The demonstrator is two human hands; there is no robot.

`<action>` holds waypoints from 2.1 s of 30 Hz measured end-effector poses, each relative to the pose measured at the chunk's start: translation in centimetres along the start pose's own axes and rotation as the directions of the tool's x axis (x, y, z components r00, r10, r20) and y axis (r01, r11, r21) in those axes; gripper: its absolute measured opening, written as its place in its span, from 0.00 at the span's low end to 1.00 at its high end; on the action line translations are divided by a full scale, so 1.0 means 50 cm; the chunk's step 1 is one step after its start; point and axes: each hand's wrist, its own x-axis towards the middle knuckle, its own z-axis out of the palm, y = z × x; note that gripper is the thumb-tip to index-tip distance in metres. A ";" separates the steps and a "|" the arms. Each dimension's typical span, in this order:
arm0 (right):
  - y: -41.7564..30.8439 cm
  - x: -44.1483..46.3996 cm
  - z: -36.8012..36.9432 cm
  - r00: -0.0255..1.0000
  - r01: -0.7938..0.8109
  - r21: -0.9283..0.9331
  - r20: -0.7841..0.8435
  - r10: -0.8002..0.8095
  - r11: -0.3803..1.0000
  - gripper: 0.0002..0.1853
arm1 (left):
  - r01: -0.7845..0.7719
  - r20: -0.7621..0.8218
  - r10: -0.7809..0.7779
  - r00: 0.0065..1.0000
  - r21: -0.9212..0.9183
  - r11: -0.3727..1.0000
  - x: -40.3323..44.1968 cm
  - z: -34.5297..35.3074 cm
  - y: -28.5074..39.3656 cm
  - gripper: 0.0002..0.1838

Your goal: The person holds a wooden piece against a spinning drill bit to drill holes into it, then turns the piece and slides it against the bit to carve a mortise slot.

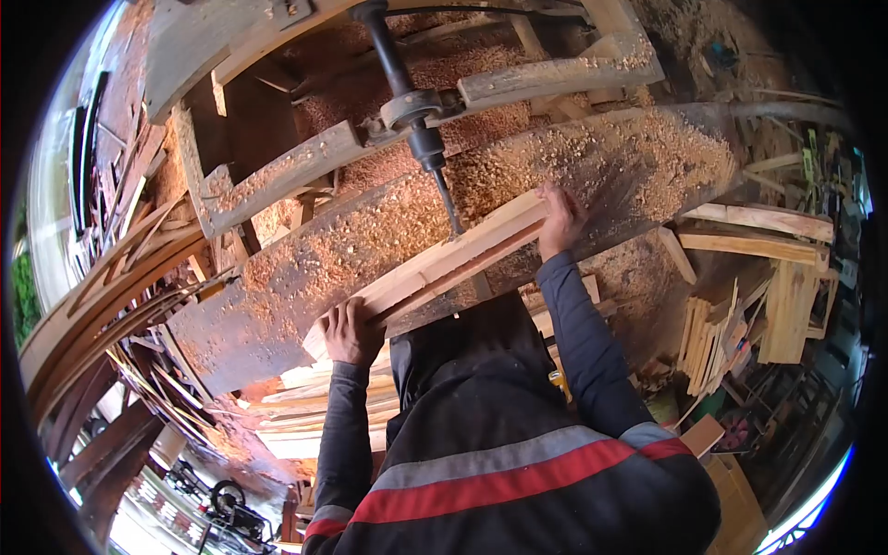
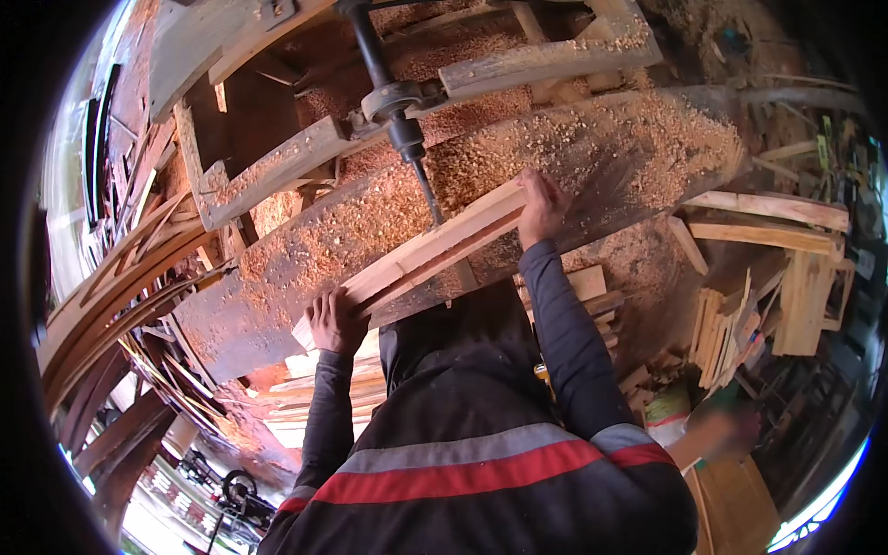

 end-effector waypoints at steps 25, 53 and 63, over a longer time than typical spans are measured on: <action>-0.034 -0.012 -0.131 1.000 0.004 -0.247 -0.004 -0.005 0.969 0.13 | -0.024 0.121 0.024 0.992 -0.002 1.000 0.061 0.013 0.032 0.30; -0.009 -0.004 -0.124 0.977 -0.085 -0.099 -0.205 0.063 0.991 0.10 | -0.057 0.071 0.058 0.996 -0.016 0.998 0.063 0.029 0.065 0.26; -0.004 0.037 -0.102 0.995 -0.032 -0.093 -0.095 0.023 0.995 0.11 | 0.004 0.033 -0.004 0.999 -0.009 1.000 0.068 0.038 0.072 0.30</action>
